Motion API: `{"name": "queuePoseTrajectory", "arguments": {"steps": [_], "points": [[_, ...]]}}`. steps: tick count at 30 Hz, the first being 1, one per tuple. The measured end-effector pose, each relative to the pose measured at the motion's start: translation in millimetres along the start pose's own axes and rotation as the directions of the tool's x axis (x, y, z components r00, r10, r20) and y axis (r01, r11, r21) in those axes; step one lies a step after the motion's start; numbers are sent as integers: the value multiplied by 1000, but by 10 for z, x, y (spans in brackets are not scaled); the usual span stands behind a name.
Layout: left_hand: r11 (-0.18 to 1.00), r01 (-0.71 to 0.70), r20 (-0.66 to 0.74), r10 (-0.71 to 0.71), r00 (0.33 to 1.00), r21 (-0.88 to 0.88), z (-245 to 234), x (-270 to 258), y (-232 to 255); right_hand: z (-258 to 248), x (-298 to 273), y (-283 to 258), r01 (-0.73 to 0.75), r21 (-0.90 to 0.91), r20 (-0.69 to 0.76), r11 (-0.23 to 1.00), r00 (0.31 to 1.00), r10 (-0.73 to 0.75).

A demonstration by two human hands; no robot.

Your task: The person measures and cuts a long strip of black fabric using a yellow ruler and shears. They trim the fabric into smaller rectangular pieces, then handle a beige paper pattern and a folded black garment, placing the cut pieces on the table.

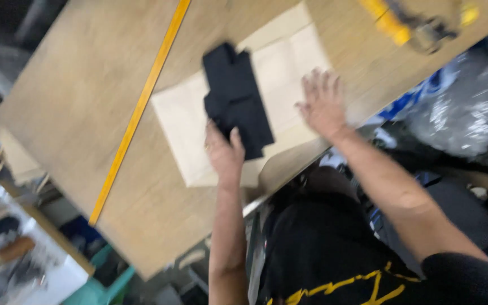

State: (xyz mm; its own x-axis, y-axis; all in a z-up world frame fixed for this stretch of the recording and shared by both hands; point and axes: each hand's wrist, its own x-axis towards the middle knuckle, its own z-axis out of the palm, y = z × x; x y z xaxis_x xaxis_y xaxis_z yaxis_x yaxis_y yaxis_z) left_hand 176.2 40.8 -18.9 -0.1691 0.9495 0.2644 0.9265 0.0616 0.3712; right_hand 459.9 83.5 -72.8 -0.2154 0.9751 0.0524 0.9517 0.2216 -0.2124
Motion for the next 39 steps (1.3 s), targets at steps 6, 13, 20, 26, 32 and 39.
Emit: {"name": "queuePoseTrajectory", "arguments": {"steps": [6, 13, 20, 26, 32, 39], "points": [[955, 273, 236, -294, 926, 120, 704, 47, -281, -145, -9, -84, -114, 59, 144, 992, 984, 104], [986, 61, 108, -79, 991, 158, 227, -63, 46, -54, 28, -44, -211, 63, 230, 975, 954, 192], [956, -180, 293, 108, 950, 232, 103, -274, -115, 22, -173, -305, -196, 75, -14, 978, 980, 197], [973, -198, 304, 153, 940, 121, 180, -28, -30, -399, -1380, -747, -320, 233, -169, 918, 916, 363], [925, -369, 271, 335, 902, 86, 232, 12, -531, -469, -3237, -746, -672, 258, -118, 694, 691, 713], [511, -811, 250, 777, 578, 285, -872, -694, 911, -157, -5497, -281, -938, 347, -301, 7, -104, 948]]}}
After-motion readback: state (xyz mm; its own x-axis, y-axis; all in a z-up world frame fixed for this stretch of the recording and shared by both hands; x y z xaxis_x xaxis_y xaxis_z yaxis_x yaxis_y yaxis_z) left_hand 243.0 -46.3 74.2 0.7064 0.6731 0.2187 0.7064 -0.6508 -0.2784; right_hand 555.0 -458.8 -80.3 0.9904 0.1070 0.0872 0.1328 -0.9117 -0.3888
